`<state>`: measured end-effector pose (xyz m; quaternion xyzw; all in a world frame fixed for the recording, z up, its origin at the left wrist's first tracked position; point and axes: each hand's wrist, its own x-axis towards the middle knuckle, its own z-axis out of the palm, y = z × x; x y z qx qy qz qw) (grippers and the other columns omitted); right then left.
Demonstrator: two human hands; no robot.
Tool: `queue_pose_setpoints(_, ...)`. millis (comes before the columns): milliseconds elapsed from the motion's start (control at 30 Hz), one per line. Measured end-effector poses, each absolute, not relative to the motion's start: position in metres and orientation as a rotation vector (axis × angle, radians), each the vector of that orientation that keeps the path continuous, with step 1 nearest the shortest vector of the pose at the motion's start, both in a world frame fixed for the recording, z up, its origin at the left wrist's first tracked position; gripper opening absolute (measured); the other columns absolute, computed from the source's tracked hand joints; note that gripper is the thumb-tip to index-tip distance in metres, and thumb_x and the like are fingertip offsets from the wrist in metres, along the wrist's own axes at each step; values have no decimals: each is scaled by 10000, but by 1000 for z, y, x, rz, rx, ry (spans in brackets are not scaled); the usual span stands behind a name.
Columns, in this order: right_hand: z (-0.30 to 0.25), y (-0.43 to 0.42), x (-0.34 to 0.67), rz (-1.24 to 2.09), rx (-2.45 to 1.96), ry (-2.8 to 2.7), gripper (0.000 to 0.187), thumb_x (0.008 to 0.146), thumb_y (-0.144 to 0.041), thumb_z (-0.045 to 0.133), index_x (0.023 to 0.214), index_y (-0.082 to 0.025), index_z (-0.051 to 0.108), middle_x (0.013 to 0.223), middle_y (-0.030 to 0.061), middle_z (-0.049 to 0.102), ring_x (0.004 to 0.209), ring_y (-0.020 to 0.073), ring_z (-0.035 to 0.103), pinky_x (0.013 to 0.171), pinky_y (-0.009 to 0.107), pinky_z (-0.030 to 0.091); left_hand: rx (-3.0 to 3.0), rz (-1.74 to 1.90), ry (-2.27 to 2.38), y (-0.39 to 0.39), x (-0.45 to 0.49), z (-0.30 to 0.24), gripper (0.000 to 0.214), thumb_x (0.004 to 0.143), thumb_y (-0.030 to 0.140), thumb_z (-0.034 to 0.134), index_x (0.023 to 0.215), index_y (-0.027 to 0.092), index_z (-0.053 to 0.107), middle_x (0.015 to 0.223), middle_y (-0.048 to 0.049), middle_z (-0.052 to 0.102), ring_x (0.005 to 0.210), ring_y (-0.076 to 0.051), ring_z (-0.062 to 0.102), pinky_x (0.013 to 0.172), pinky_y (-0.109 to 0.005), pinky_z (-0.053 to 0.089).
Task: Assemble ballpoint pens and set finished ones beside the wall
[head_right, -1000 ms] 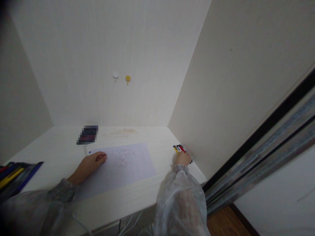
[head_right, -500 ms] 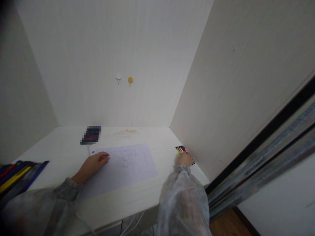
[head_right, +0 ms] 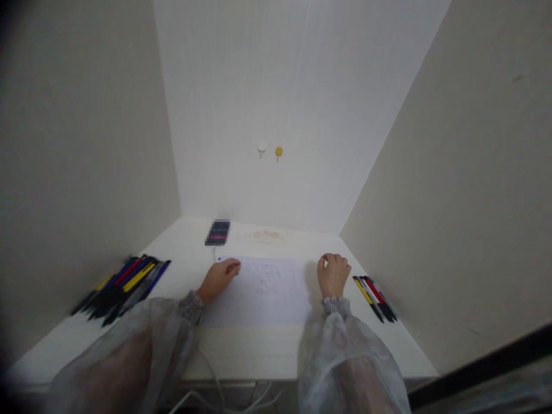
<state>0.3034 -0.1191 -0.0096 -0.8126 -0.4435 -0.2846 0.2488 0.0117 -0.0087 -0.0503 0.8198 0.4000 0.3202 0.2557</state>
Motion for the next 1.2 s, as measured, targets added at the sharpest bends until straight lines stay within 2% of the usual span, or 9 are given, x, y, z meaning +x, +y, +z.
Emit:
queue_pose_setpoints(167, -2, -85, 236, -683, -1807, -1441, 188, 790, -259, 392, 789, -159, 551, 812, 72, 545, 846, 203, 410, 747, 333, 251, 2184, 1042, 1230, -15, 5, -41, 266, 796, 305, 383, 921, 170, 575, 841, -33, 647, 758, -127, 582, 712, -230, 428)
queue_pose_setpoints(400, -39, -69, 199, -594, -1572, -1713, 166, 784, -237, 417, 754, -163, 563, 765, 53, 548, 813, 187, 418, 755, 330, 257, 2276, 1151, 1405, -31, -18, -27, 248, 819, 284, 379, 944, 176, 564, 895, -24, 631, 772, -106, 566, 735, -215, 414)
queue_pose_setpoints(567, -50, -69, 202, -516, -1513, -1768, 178, 774, -249, 417, 724, -162, 565, 728, 50, 555, 773, 184, 433, 723, 319, 270, 2525, 936, 1657, -40, -50, -12, 263, 837, 296, 347, 876, 193, 587, 888, -30, 597, 804, -125, 542, 718, -229, 390)
queue_pose_setpoints(833, -57, -61, 205, -396, -1508, -1727, 204, 758, -298, 427, 688, -165, 565, 696, 43, 568, 738, 182, 464, 693, 308, 288, 2394, 518, 2260, -28, -118, -25, 225, 780, 262, 430, 855, 129, 594, 908, -108, 550, 869, -210, 522, 695, -285, 414)
queue_pose_setpoints(1200, -54, -63, 202, -306, -1504, -1723, 210, 754, -295, 427, 679, -160, 568, 687, 49, 580, 718, 184, 477, 680, 308, 318, 2339, 358, 2294, -12, -111, -38, 244, 768, 173, 387, 819, 64, 600, 868, -170, 569, 826, -238, 551, 660, -305, 424)
